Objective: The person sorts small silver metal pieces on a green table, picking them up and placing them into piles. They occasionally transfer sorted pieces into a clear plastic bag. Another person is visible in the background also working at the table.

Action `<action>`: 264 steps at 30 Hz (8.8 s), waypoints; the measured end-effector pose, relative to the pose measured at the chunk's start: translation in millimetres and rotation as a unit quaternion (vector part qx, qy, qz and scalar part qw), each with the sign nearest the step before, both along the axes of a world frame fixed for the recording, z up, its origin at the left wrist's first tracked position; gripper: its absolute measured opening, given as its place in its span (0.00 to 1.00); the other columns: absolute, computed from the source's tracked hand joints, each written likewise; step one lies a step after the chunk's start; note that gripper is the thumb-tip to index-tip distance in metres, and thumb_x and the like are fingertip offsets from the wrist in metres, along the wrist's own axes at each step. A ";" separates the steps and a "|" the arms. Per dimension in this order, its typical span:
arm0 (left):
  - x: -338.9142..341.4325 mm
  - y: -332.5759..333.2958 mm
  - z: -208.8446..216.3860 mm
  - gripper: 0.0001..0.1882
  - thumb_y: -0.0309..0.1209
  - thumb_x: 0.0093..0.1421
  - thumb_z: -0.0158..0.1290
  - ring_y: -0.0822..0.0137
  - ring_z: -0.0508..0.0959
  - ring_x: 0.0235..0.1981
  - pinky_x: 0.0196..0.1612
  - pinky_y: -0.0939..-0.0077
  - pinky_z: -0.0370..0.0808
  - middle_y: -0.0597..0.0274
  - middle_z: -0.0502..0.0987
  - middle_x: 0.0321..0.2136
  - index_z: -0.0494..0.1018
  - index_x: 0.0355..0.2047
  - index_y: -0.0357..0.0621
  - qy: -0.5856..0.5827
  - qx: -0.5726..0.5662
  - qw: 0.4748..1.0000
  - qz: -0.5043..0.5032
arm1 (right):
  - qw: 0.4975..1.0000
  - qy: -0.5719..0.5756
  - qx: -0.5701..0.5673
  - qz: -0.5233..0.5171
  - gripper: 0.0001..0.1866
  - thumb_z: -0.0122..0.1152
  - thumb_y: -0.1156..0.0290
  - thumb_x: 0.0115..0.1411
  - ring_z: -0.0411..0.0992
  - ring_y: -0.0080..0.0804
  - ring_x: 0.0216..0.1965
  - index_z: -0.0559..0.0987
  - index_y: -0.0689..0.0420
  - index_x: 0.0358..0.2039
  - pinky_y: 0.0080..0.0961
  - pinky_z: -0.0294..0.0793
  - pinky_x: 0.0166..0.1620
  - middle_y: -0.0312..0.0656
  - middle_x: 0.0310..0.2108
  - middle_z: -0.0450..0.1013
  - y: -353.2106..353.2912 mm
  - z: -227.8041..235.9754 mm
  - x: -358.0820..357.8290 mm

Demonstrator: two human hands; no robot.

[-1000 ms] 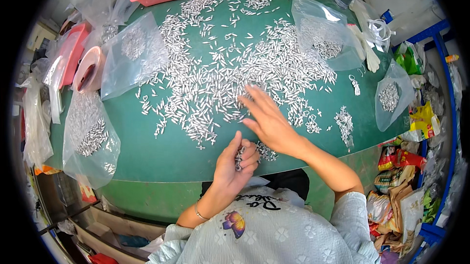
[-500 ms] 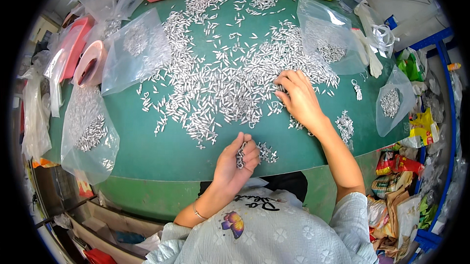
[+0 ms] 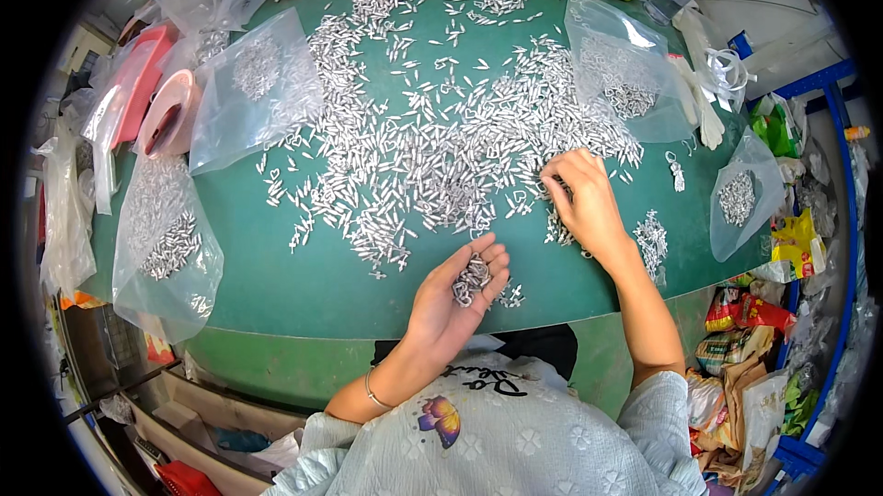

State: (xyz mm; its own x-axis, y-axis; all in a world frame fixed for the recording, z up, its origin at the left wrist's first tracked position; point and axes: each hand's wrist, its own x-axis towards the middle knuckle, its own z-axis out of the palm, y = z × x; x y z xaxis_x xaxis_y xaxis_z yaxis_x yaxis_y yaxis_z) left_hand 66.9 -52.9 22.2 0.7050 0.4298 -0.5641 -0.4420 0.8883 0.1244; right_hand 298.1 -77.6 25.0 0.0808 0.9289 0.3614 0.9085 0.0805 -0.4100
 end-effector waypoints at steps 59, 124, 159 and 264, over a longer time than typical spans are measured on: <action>29.2 1.6 -5.4 0.14 0.32 0.69 0.44 0.66 0.75 0.39 0.42 0.73 0.76 0.58 0.73 0.39 0.69 0.49 0.33 0.018 0.006 0.999 -0.035 | 0.991 0.095 -0.059 0.066 0.10 0.66 0.76 0.51 0.68 0.37 0.42 0.81 0.56 0.36 0.34 0.65 0.45 0.38 0.36 0.72 -1.5 14.5 -3.8; -4.7 6.6 -22.3 0.17 0.29 0.66 0.51 0.66 0.76 0.40 0.47 0.75 0.78 0.54 0.76 0.43 0.70 0.51 0.32 -0.077 0.017 0.997 0.006 | 0.998 -0.032 -0.031 0.046 0.06 0.64 0.75 0.52 0.65 0.38 0.40 0.79 0.57 0.31 0.34 0.61 0.43 0.38 0.33 0.69 38.4 -7.1 -55.2; -14.4 10.7 -2.2 0.14 0.29 0.67 0.48 0.66 0.75 0.40 0.47 0.73 0.76 0.56 0.74 0.41 0.70 0.49 0.32 0.023 -0.002 0.998 0.064 | 0.956 0.217 -0.090 0.175 0.08 0.65 0.78 0.51 0.70 0.41 0.41 0.80 0.61 0.34 0.33 0.69 0.46 0.43 0.34 0.74 16.8 30.2 -59.7; -42.5 4.4 -4.2 0.09 0.28 0.65 0.53 0.75 0.68 0.26 0.30 0.82 0.69 0.65 0.72 0.30 0.72 0.43 0.36 0.005 0.004 0.998 0.066 | 0.989 0.106 -0.039 0.091 0.06 0.57 0.80 0.56 0.70 0.47 0.32 0.77 0.59 0.35 0.38 0.67 0.39 0.45 0.31 0.71 48.1 3.4 -87.7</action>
